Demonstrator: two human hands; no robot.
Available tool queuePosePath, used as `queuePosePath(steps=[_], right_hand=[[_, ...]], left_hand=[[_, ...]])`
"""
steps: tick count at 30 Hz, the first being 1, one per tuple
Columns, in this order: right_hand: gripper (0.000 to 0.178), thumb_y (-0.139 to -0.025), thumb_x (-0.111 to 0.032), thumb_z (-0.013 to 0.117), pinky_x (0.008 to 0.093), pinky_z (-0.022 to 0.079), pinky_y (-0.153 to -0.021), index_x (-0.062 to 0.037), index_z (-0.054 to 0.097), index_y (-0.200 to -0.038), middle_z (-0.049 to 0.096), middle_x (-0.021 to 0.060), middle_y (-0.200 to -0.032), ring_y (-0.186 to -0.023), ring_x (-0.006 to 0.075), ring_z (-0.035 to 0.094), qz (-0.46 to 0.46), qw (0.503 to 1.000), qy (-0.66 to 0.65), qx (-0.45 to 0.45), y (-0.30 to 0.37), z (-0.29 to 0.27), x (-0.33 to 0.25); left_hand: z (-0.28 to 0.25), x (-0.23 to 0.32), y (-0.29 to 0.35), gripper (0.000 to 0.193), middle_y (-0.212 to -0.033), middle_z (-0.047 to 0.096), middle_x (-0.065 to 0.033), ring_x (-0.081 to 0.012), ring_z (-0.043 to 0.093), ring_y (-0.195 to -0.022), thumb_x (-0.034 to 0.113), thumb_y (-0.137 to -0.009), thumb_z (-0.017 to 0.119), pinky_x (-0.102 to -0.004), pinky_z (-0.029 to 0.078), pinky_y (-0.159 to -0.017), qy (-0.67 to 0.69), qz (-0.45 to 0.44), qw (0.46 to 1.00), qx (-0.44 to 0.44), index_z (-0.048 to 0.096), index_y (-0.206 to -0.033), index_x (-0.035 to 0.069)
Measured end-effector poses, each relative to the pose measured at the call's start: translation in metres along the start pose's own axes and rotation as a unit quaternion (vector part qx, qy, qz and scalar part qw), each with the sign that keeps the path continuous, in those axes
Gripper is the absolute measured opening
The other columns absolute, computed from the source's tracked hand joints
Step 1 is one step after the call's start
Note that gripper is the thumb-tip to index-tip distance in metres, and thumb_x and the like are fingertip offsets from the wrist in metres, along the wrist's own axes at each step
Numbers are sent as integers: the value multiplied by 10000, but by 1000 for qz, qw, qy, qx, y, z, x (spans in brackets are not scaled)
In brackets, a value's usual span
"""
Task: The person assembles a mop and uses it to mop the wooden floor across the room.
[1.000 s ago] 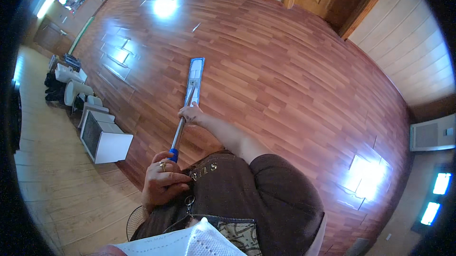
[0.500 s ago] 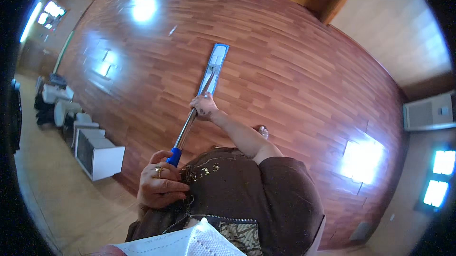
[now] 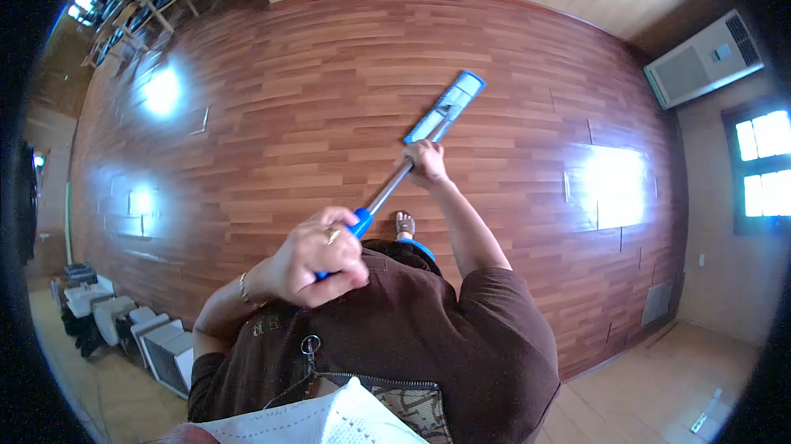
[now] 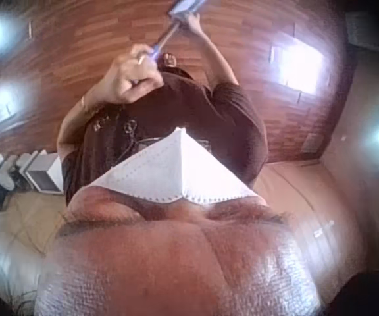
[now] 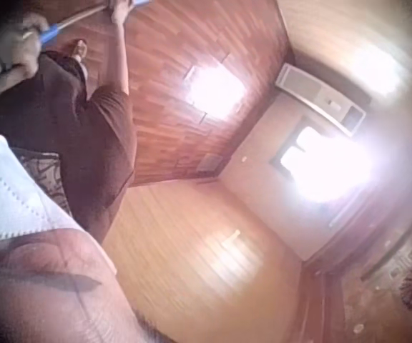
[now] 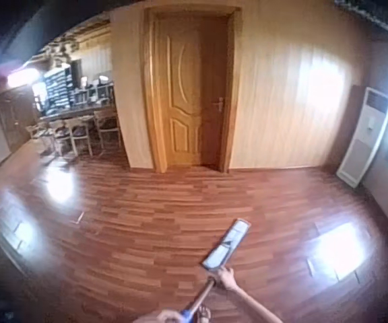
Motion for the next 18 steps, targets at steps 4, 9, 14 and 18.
queuePosePath(steps=[4, 9, 14, 18], right_hand=[[197, -647, -242, 751, 419, 463, -727, -139, 590, -694, 621, 30, -771, -838, 265, 604, 118, 990, 41, 59, 35, -57, 102], [80, -792, -169, 665, 366, 467, -781, -113, 649, -846, 636, 76, -864, -860, 257, 595, 236, 953, -70, 179, 97, -85, 185], [173, -851, -115, 569, 349, 463, -802, -33, 629, -991, 605, 67, -955, -951, 179, 558, 389, 632, -626, 238, 106, -20, 200], [182, -860, -128, 563, 350, 463, -805, -32, 623, -1002, 604, 70, -961, -950, 183, 558, 332, 680, -652, 58, 5, 50, 126]], left_hand=[[35, -43, -72, 78, -684, 641, 15, -152, 605, -659, 57, -795, 664, -412, 392, -896, 73, 38, 996, 23, 656, -728, 97], [70, -69, -130, 46, -666, 637, -59, -200, 604, -650, 45, -782, 677, -349, 444, -802, 158, 27, 987, -5, 658, -747, 22], [88, -73, -152, 72, -644, 627, -100, -195, 601, -616, 61, -795, 653, -346, 452, -600, 203, -18, 978, -48, 662, -758, 0], [79, -66, -150, 118, -688, 651, -124, -217, 602, -617, 81, -769, 661, -367, 444, -584, 231, -39, 972, -14, 636, -696, -9]])
Point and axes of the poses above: each hand's wrist, its own y-axis away from the middle knuckle, its own z-axis out of the palm, x = y × z, the point moved 6 cm from there along -y, towards the middle knuckle
